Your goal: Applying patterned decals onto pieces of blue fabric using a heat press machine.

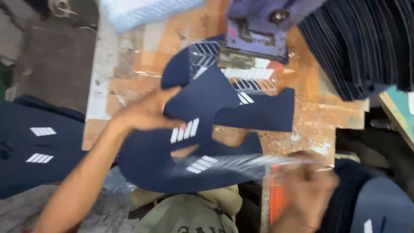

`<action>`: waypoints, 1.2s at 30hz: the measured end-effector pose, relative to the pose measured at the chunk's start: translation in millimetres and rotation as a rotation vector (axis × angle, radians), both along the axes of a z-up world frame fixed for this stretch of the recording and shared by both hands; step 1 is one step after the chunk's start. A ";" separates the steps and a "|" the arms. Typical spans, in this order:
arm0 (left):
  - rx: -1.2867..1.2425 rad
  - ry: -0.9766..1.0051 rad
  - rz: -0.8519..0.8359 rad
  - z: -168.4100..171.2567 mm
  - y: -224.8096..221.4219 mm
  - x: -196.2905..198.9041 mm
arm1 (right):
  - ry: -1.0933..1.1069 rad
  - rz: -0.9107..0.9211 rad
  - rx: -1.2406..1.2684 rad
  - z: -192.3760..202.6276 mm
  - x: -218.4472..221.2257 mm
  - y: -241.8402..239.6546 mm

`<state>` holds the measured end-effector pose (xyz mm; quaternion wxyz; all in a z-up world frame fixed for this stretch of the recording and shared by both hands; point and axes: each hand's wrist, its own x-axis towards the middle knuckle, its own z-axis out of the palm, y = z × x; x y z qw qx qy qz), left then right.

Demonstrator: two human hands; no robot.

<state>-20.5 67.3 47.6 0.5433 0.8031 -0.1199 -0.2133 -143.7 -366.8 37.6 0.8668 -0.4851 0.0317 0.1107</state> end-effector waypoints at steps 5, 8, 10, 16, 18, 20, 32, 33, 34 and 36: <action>0.029 -0.228 0.368 -4.0 90.0 -104.4 | -0.341 -0.509 -0.944 -9.0 72.7 -67.3; 0.173 -0.150 0.983 -23.8 170.0 -180.7 | -0.409 -0.292 -1.128 -81.9 85.3 -132.1; 0.132 -0.211 1.227 -61.2 204.7 -220.9 | -0.454 -0.248 -1.090 -99.4 84.5 -145.4; 0.476 -0.135 1.471 -299.6 291.6 -338.4 | -0.554 -0.344 -1.104 -158.2 99.5 -176.4; 0.620 0.039 1.403 -312.0 290.7 -328.8 | -0.579 -0.407 -1.124 -160.3 98.3 -180.8; 0.908 0.220 1.452 -284.2 270.5 -288.7 | -0.618 -0.487 -1.153 -155.2 95.5 -182.5; 0.437 -0.764 0.343 -22.7 -59.9 108.3 | -0.042 -0.449 -1.211 -22.7 83.2 -99.4; 0.401 -0.788 0.307 -29.9 -71.0 118.0 | -0.031 -0.504 -1.224 -17.2 74.8 -111.9; 0.429 -0.780 0.294 -36.4 -78.6 125.5 | 0.023 -0.453 -1.264 -12.3 71.6 -123.1; 0.443 -0.787 0.270 -45.8 -89.2 134.9 | 0.080 -0.426 -1.302 7.9 67.9 -127.1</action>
